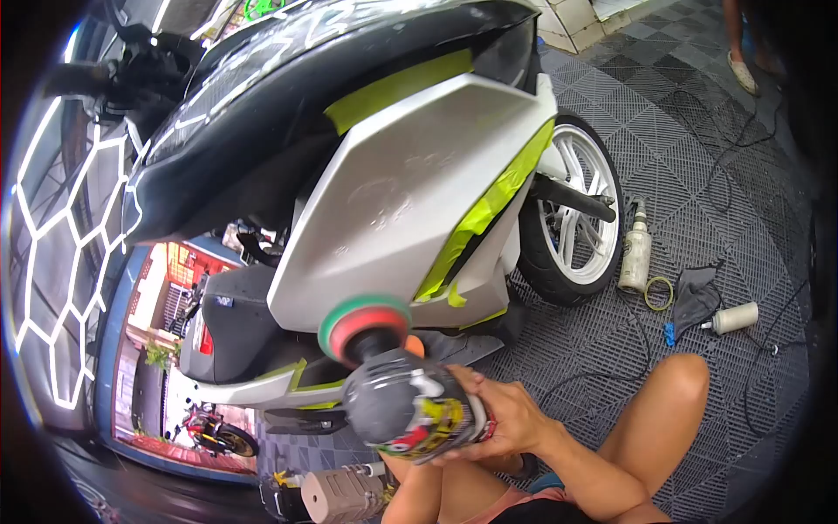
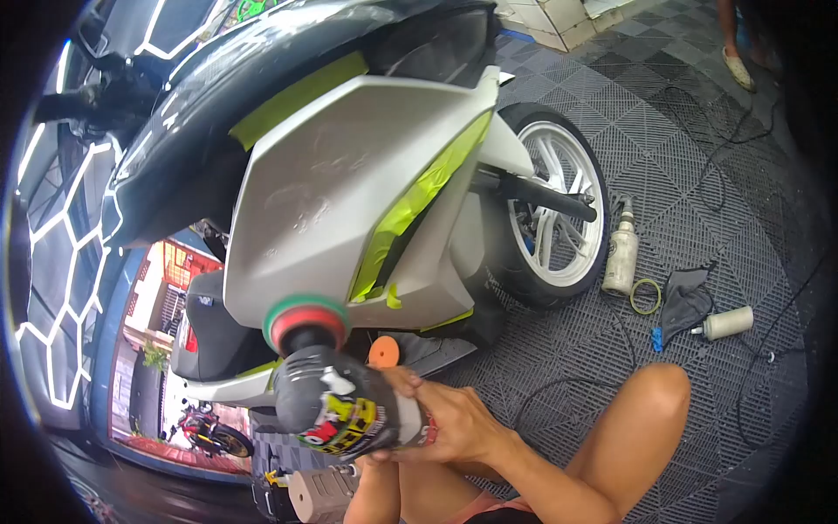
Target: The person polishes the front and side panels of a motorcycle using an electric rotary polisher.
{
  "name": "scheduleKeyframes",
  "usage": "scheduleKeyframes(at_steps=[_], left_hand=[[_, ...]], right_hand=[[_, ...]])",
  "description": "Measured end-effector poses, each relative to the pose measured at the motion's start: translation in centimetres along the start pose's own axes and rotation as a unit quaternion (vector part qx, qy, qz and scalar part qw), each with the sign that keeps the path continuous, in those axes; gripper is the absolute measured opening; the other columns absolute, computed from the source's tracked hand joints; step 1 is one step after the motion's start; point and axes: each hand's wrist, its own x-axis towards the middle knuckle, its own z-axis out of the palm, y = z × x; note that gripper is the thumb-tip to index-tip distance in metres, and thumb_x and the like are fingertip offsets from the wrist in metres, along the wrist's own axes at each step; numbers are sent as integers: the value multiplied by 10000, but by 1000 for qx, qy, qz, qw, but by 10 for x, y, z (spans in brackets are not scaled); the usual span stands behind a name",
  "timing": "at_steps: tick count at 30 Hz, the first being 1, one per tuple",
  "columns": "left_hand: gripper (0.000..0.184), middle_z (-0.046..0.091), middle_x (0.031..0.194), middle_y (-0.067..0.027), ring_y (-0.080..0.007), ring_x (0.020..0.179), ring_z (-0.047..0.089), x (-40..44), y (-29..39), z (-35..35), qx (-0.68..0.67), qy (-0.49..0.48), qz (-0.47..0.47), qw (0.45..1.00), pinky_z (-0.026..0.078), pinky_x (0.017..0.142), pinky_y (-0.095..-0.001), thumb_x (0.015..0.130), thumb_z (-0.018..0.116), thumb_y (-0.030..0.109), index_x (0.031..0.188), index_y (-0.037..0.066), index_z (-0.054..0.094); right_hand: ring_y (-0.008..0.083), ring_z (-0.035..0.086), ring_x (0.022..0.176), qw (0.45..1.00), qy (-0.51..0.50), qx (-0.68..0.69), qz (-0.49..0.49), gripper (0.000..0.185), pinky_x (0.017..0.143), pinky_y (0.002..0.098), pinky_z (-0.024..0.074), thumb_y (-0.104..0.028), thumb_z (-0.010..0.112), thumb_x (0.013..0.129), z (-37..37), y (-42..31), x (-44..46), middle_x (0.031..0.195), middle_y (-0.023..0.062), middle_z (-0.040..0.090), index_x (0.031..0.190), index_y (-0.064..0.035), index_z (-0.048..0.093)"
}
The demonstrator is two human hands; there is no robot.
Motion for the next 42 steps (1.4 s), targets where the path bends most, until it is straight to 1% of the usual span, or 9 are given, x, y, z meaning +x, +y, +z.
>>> scheduleKeyframes(at_steps=[2, 9, 13, 17, 22, 25, 30, 34, 42], left_hand=[[841, 566, 1004, -152, -303, 1032, 527, 5, -3, -7, -3, -11, -14, 1000, 381, 973, -449, 730, 720, 479, 1346, 9, 392], [744, 577, 1023, -153, -300, 1043, 536, -10, -11, -23, -20, -32, -12, 999, 385, 986, -452, 750, 709, 438, 1294, 11, 434], [689, 583, 1034, -153, -299, 1049, 541, -9, -21, -30, -34, -51, -27, 998, 386, 994, -454, 762, 703, 414, 1264, 12, 459], [634, 589, 1045, -154, -298, 1055, 546, -13, -35, -35, -53, -78, -36, 995, 388, 1001, -456, 773, 697, 391, 1234, 13, 483], [566, 597, 1059, -154, -296, 1063, 553, -20, -56, -50, -63, -130, -95, 985, 391, 1011, -458, 787, 690, 362, 1197, 14, 513], [525, 602, 1067, -155, -295, 1067, 556, -19, -62, -51, -85, -137, -64, 985, 392, 1017, -460, 796, 685, 344, 1174, 14, 531], [641, 590, 1095, -139, -286, 1079, 550, -19, -54, -49, -54, -123, -8, 991, 394, 1017, -459, 718, 773, 367, 1205, 37, 520], [849, 553, 1258, -128, -240, 1165, 529, -44, -62, -60, -50, -114, -237, 963, 420, 1005, -393, 575, 884, 228, 1292, 29, 475], [821, 540, 1302, -143, -251, 1191, 524, -47, -77, -77, -10, -145, -170, 975, 416, 1014, -399, 576, 887, 197, 1278, 24, 500]], right_hand=[[368, 667, 928, 996, 59, 4, -60, 930, 779, 380, 564, -470, 824, 619, 10, 14, -7, 1168, 288, 577, 1277, 74, 457], [368, 653, 884, 999, -32, -35, 3, 789, 687, 407, 554, -447, 824, 611, 11, 12, -2, 1010, 216, 626, 1119, 61, 498], [365, 655, 889, 997, 48, 5, -59, 785, 700, 418, 556, -453, 827, 609, 15, 6, 8, 1021, 221, 628, 1107, 65, 512], [364, 648, 929, 994, -45, -98, 0, 824, 738, 398, 562, -412, 846, 594, 15, 25, -8, 1139, 215, 613, 1188, 32, 488], [320, 638, 1027, 995, 82, 12, -52, 823, 855, 394, 537, -424, 868, 552, 20, 48, -16, 1163, 191, 611, 1163, 8, 525], [372, 641, 993, 997, 18, -58, -47, 1106, 851, 417, 530, -457, 902, 477, 17, 51, -20, 1200, 237, 575, 1345, -16, 377], [333, 655, 952, 996, 38, -57, -56, 866, 802, 396, 543, -475, 862, 546, 30, 60, -18, 1083, 182, 638, 1191, -7, 521], [307, 675, 924, 996, 41, -10, 83, 950, 798, 387, 544, -563, 845, 543, 23, 75, -47, 1026, 153, 659, 1220, -6, 478], [329, 673, 910, 992, 47, -89, 81, 948, 787, 393, 543, -614, 814, 557, 39, 117, -77, 1028, 194, 647, 1164, 39, 492]])
